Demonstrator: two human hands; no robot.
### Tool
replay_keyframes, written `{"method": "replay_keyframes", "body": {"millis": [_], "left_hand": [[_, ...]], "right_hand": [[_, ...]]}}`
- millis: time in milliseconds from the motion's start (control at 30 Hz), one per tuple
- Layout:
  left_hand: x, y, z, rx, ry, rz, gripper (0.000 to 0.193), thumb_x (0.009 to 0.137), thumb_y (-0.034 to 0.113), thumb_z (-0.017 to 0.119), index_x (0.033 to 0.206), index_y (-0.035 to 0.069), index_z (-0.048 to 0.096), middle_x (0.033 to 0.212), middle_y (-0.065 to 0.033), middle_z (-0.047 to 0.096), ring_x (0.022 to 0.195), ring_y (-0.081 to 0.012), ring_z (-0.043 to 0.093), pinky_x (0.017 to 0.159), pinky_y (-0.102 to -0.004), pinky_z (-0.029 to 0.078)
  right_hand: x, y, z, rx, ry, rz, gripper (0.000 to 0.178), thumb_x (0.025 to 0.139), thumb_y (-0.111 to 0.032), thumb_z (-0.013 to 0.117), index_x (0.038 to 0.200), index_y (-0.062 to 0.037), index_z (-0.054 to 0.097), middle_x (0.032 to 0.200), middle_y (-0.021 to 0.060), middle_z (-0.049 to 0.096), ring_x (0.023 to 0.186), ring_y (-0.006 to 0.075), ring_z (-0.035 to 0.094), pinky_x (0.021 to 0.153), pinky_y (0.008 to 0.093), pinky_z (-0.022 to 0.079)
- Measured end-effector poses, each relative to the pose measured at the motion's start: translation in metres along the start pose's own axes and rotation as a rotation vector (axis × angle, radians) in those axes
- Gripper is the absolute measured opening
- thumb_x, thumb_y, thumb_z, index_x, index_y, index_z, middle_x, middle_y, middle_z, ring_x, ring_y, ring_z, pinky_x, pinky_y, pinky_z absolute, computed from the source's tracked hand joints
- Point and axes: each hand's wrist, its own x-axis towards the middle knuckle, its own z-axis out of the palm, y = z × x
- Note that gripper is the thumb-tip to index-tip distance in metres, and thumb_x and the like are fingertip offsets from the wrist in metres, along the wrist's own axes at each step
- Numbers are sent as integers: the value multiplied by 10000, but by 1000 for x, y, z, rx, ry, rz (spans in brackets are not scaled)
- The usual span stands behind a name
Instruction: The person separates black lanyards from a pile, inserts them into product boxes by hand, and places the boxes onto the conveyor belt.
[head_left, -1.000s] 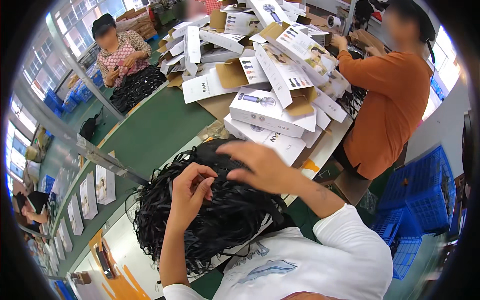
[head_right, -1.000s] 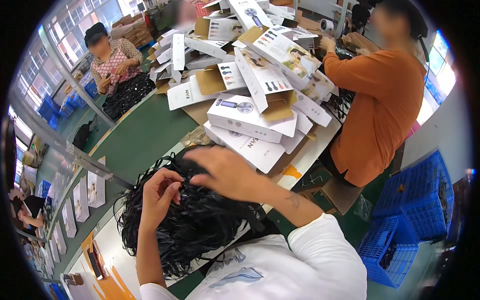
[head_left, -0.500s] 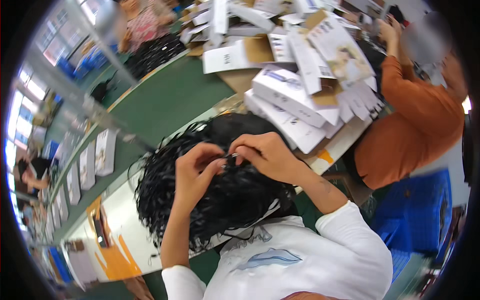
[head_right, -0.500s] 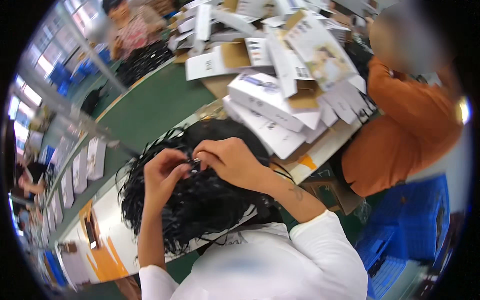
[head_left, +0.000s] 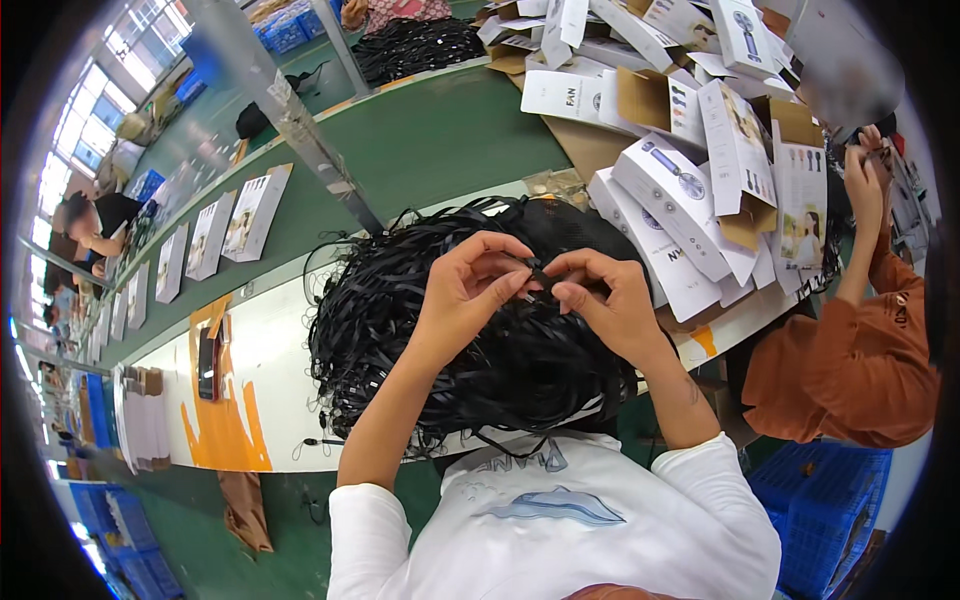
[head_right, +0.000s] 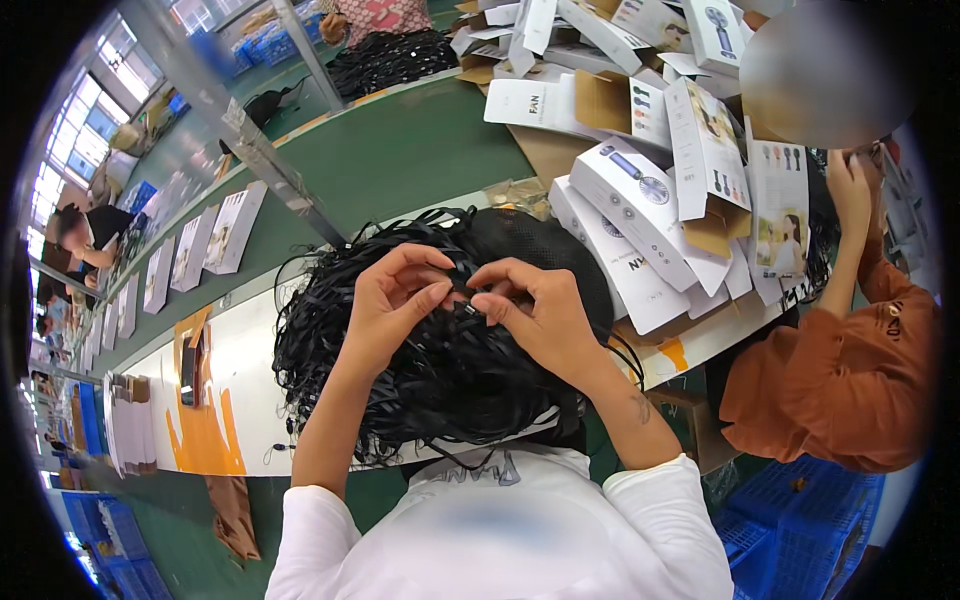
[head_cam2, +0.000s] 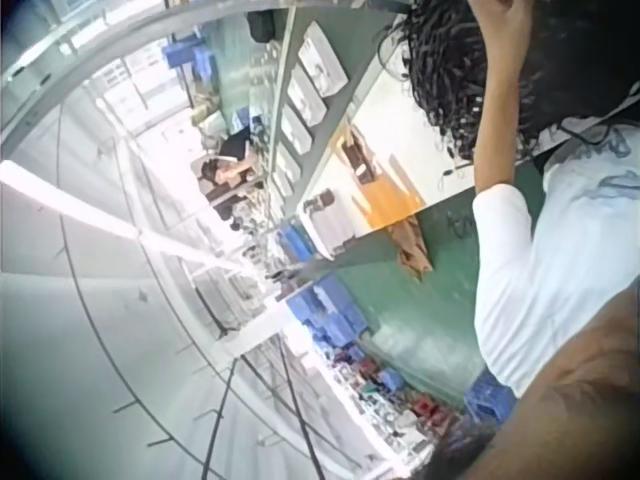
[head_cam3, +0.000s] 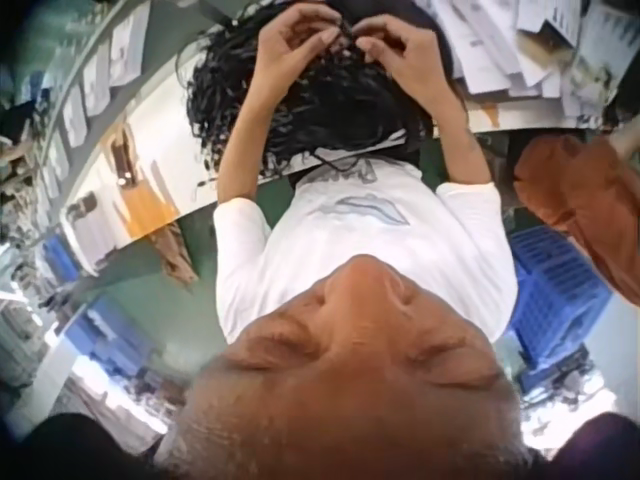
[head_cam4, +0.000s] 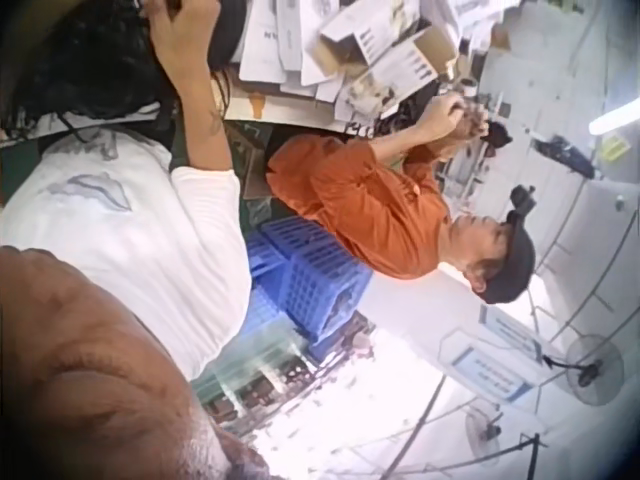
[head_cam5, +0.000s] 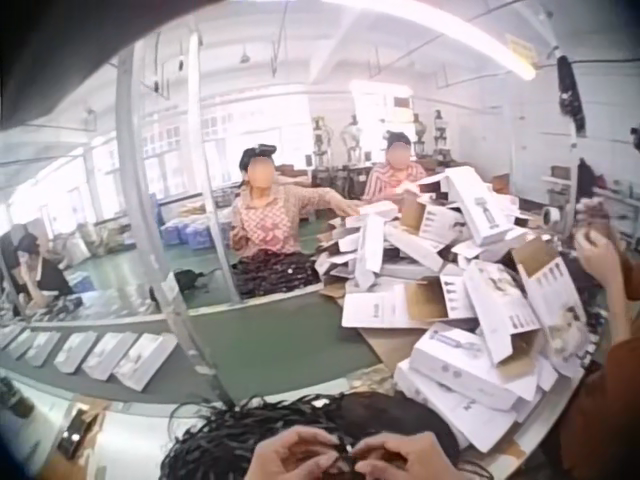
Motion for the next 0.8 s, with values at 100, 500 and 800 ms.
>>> {"method": "replay_keyframes", "body": {"millis": [100, 500, 800], "left_hand": [[1, -6, 1, 7, -23, 25, 211, 840, 56, 593, 1029, -8, 523, 808, -39, 596, 753, -98, 582, 695, -223, 469], [0, -17, 4, 21, -50, -22, 331, 822, 35, 570, 1127, 12, 442, 791, -24, 578, 735, -80, 565, 674, -207, 452], [2, -24, 7, 191, 12, 61, 359, 790, 25, 615, 1103, 29, 440, 739, 6, 555, 660, -37, 509, 578, -177, 404]], "right_hand": [[-2, 2, 6, -15, 4, -11, 143, 841, -119, 600, 855, 23, 603, 641, 45, 594, 586, 54, 538, 526, 192, 420], [4, 25, 19, 231, 201, -28, 225, 900, -166, 525, 859, 40, 605, 603, 21, 568, 571, 55, 515, 526, 179, 399], [0, 24, 30, -62, 163, -100, 128, 791, -102, 632, 847, 12, 615, 741, 69, 619, 649, 91, 566, 573, 246, 461]]}}
